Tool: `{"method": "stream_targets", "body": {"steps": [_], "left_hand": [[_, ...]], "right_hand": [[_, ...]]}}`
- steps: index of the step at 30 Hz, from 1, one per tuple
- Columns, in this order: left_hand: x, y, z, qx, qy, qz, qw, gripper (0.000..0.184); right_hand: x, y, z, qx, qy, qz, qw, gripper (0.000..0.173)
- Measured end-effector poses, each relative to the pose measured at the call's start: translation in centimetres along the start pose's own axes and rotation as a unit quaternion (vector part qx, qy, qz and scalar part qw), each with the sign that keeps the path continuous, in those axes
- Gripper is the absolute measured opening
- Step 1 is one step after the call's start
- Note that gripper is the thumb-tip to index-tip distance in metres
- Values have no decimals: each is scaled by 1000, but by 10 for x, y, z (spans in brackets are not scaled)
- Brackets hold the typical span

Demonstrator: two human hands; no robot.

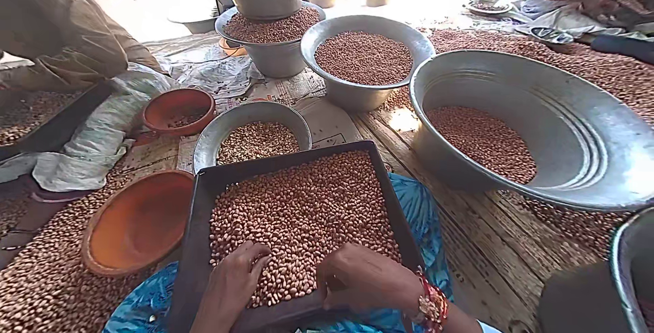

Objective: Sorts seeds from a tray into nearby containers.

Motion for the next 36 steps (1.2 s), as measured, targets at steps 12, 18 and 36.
{"method": "stream_targets", "body": {"steps": [12, 18, 36], "left_hand": [[32, -18, 30, 45, -84, 117, 989, 18], [34, -14, 16, 26, -76, 125, 989, 16], [19, 73, 39, 294, -236, -99, 921, 15]], "right_hand": [[66, 72, 73, 96, 48, -483, 869, 35], [35, 86, 30, 44, 0, -461, 886, 54], [21, 63, 23, 29, 132, -211, 968, 20]]}}
Point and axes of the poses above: each hand's wrist, its own x-axis away from the middle knuckle, its own z-axis out of the back of the hand, y = z × x, the point moved 7 cm from there along -x, towards the middle knuckle, and after that the axes turned 3 degrees about -z, right-handed, at the moved point
